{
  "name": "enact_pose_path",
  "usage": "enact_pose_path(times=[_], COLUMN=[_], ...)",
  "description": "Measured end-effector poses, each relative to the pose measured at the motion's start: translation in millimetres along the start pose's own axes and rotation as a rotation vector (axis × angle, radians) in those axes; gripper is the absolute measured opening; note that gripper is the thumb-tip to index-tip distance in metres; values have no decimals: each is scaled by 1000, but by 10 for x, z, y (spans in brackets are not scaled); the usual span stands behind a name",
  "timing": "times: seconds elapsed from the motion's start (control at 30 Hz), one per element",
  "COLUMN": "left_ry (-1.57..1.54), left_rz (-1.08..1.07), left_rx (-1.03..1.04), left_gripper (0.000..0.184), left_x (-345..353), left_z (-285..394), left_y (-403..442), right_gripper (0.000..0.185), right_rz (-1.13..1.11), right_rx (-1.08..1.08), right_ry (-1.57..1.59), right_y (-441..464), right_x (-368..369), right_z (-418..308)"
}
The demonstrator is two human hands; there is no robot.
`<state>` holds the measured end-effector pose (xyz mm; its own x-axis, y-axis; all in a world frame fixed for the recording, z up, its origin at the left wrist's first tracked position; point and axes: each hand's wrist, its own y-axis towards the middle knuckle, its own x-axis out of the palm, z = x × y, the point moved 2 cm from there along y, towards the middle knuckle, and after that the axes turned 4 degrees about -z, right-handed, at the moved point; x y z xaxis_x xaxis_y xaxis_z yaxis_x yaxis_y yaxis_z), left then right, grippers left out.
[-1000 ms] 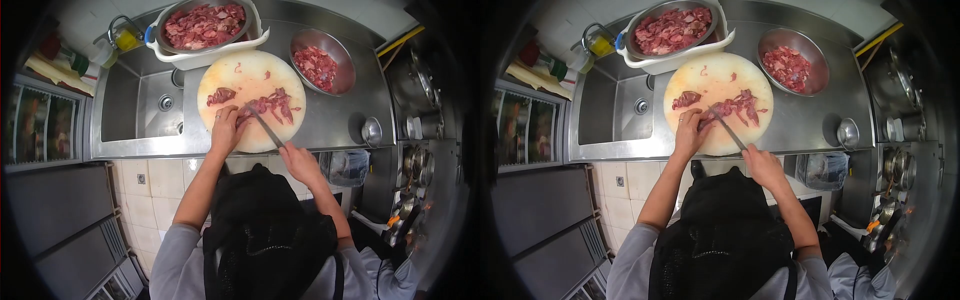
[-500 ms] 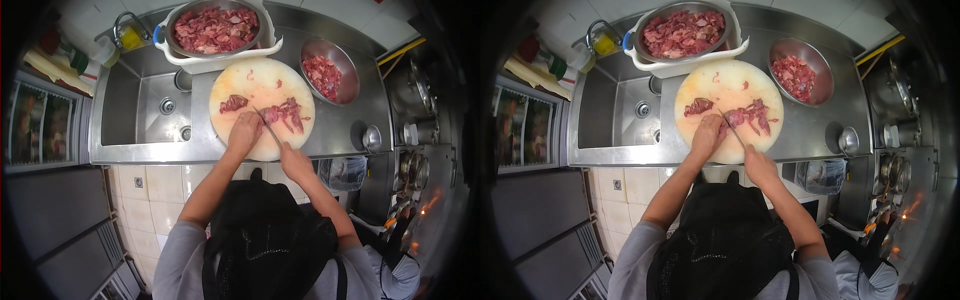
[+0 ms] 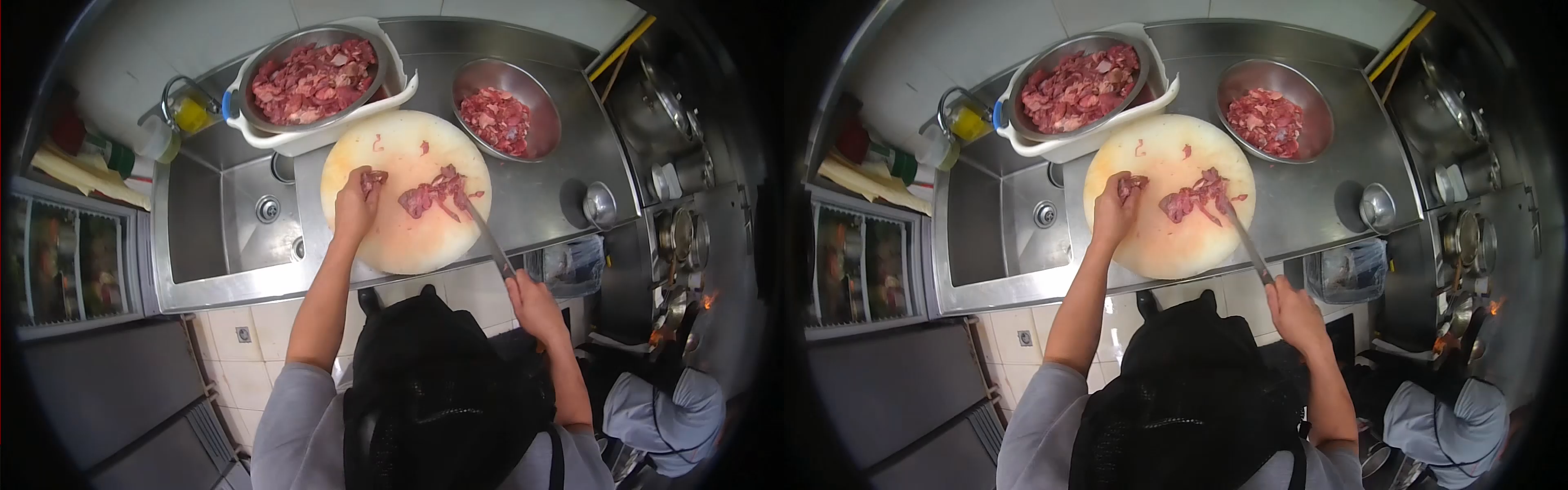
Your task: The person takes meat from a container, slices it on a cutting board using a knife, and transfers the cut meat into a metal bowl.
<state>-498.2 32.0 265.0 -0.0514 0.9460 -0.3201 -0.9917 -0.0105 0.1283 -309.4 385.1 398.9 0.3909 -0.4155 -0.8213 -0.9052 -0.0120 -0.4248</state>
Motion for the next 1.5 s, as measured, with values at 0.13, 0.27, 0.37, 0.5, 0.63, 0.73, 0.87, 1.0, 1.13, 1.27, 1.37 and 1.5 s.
enact_pose_path(times=[0.13, 0.27, 0.37, 0.5, 0.63, 0.73, 0.87, 1.0, 1.13, 1.27, 1.37, 1.5], left_ry=[-38, 428, 618, 656, 614, 600, 367, -188, -481, -458, -191, 339], left_rz=[-173, -210, -160, -120, 23, 165, 299, 458, 429, 422, 238, -45], left_rx=[-201, 132, 60, 197, 262, 263, 208, 191, 201, 491, 479, 436], left_gripper=[56, 83, 114, 106, 85, 61, 31, 15, 13, 15, 21, 27], left_x=[95, 405, 800, 1253, 1502, 1542, 1470, 1488, 1505, 1858, 1992, 1465], left_z=[170, 80, 494, 625, 604, 595, 386, 505, 1157, 1879, 2129, 1295], left_y=[-25, -206, -361, -212, -164, -130, 11, 209, 714, 1582, 1869, 1720], right_gripper=[36, 36, 26, 21, 22, 32, 29, 30, 31, 29, 29, 29], right_rz=[64, 100, 135, 59, 3, -259, -296, -278, -38, 354, 276, 262], right_rx=[57, 37, 79, 26, -38, -30, -72, -151, -219, -281, -14, 66], right_ry=[31, 67, -143, -212, -96, 385, 491, 397, 275, 287, 558, 611], right_y=[86, 314, 725, 1210, 1211, 1185, 1190, 1224, 1266, 1668, 1372, 1106], right_x=[-21, 2, 62, 281, 464, 444, 345, 96, -473, -1016, -1613, -1463], right_z=[118, 235, 200, -9, -345, -534, -622, -790, -853, -336, -37, 839])
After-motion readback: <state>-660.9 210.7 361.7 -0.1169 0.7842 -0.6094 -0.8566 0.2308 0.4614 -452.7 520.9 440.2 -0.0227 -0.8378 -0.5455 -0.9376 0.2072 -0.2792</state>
